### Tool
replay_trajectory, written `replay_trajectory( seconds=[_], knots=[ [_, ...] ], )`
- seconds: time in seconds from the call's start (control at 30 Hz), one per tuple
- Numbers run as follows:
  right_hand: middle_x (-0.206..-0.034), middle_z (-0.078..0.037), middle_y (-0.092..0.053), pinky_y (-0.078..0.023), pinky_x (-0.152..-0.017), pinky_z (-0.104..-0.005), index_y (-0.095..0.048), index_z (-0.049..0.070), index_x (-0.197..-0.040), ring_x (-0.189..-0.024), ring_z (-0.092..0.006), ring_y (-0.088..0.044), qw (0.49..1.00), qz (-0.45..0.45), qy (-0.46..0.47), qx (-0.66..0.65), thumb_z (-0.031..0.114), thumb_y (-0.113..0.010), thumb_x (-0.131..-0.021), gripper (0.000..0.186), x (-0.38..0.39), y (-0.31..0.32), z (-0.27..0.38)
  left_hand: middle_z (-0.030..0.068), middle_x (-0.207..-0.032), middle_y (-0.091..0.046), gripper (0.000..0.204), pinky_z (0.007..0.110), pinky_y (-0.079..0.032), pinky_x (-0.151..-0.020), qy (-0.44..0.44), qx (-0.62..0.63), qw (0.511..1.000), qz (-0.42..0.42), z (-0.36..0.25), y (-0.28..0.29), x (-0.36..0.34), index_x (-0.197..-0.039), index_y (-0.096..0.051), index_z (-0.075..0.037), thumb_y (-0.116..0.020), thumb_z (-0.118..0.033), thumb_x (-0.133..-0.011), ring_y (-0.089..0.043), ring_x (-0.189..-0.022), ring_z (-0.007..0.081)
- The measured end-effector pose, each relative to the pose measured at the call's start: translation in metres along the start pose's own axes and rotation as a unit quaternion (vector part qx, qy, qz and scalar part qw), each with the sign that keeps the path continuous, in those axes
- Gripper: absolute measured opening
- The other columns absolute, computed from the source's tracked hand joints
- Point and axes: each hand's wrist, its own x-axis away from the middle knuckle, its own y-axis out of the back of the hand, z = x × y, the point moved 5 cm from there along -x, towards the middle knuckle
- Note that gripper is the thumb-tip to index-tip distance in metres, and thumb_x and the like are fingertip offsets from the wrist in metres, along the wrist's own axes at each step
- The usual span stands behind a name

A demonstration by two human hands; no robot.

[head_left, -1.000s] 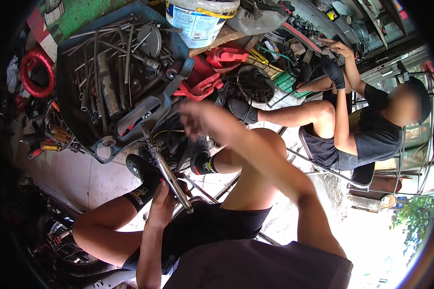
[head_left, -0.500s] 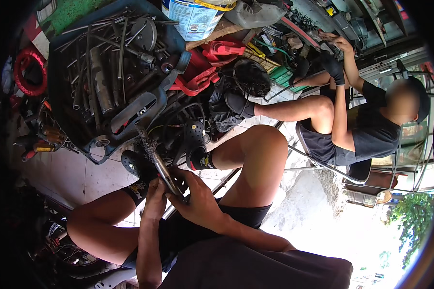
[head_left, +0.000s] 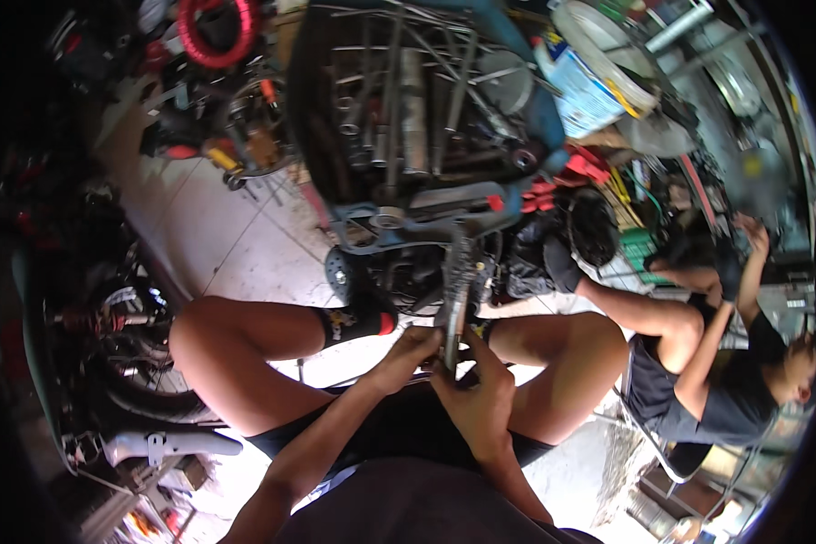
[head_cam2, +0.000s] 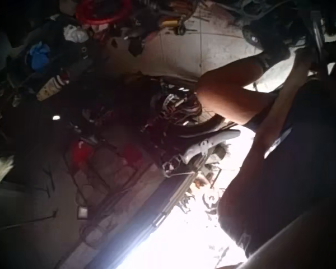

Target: Repairing and adjusting motorcycle engine components and chain using pliers and a screwdriver.

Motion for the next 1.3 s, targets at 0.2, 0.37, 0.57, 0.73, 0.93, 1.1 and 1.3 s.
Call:
replay_trajectory(
  seconds=[0.2, 0.37, 0.57, 0.73, 0.93, 1.1, 1.3],
  knots=[
    [-0.074, -0.011, -0.059, -0.046, -0.047, -0.0274, -0.063, -0.002, -0.108, -0.055, -0.0162, -0.059, 0.998, -0.017, 0.038, 0.056, 0.006, -0.072, -0.067, 0.043, 0.000, 0.002, 0.001, -0.0069, -0.060, -0.048, 0.038, 0.021, -0.032, -0.051, 0.004, -0.003, 0.999, -0.037, -0.007, -0.010, 0.001, -0.080, -0.065, -0.009, -0.051, -0.040, -0.097, -0.039, -0.055, 0.0021],
    [-0.066, -0.010, -0.057, -0.043, -0.045, -0.0292, -0.060, -0.004, -0.084, -0.049, -0.0170, -0.057, 0.991, -0.033, 0.073, 0.103, 0.005, -0.071, -0.065, 0.024, -0.002, -0.003, 0.008, -0.0074, -0.066, -0.049, 0.034, 0.018, -0.031, -0.048, -0.002, -0.026, 0.999, 0.027, -0.009, -0.006, 0.000, -0.091, -0.064, -0.009, -0.049, -0.040, -0.098, -0.040, -0.055, 0.0002],
    [-0.062, -0.011, -0.057, -0.042, -0.045, -0.0306, -0.060, -0.004, -0.079, -0.048, -0.0171, -0.055, 0.994, -0.026, 0.041, 0.100, 0.005, -0.069, -0.064, 0.020, -0.003, -0.003, 0.018, -0.0088, -0.063, -0.046, 0.039, 0.019, -0.031, -0.048, -0.026, -0.042, 0.999, 0.010, -0.015, -0.013, 0.003, -0.085, -0.064, -0.010, -0.046, -0.042, -0.099, -0.040, -0.056, 0.0001],
    [-0.063, 0.001, -0.052, -0.032, -0.048, -0.0234, -0.065, -0.009, -0.099, -0.057, -0.0041, -0.041, 0.995, -0.019, -0.031, 0.089, -0.002, -0.064, -0.066, 0.034, 0.001, 0.013, 0.024, -0.0026, -0.087, -0.060, 0.030, 0.025, -0.044, -0.074, -0.111, -0.084, 0.989, -0.058, -0.011, 0.033, -0.003, -0.109, -0.066, -0.002, -0.060, -0.027, -0.094, -0.049, -0.085, 0.0050],
    [-0.058, -0.002, -0.052, -0.035, -0.042, -0.0269, -0.061, -0.010, -0.106, -0.048, -0.0069, -0.045, 0.999, -0.001, -0.039, -0.001, 0.000, -0.062, -0.071, 0.036, 0.004, 0.003, 0.002, -0.0007, -0.079, -0.054, 0.033, 0.024, -0.043, -0.067, -0.139, -0.144, 0.979, -0.049, -0.025, 0.041, -0.004, -0.099, -0.068, -0.001, -0.059, -0.032, -0.094, -0.049, -0.077, 0.0065],
    [-0.077, -0.003, -0.058, -0.042, -0.053, -0.0262, -0.050, -0.009, -0.121, -0.062, -0.0082, -0.053, 0.952, 0.000, -0.224, -0.210, 0.002, -0.060, -0.078, 0.045, 0.015, -0.007, -0.013, -0.0035, -0.071, -0.047, 0.034, 0.023, -0.042, -0.061, -0.097, -0.085, 0.991, -0.036, -0.023, 0.027, 0.001, -0.089, -0.063, -0.002, -0.053, -0.033, -0.097, -0.046, -0.066, 0.0053],
    [-0.091, -0.004, -0.060, -0.042, -0.068, -0.0265, -0.054, 0.002, -0.113, -0.081, -0.0132, -0.056, 0.896, 0.028, -0.305, -0.321, 0.009, -0.061, -0.080, 0.034, 0.014, -0.033, -0.029, -0.0057, -0.070, -0.046, 0.033, 0.022, -0.033, -0.055, -0.089, -0.047, 0.992, -0.072, -0.014, 0.025, 0.001, -0.097, -0.063, -0.004, -0.054, -0.036, -0.096, -0.040, -0.062, 0.0043]
  ],
)
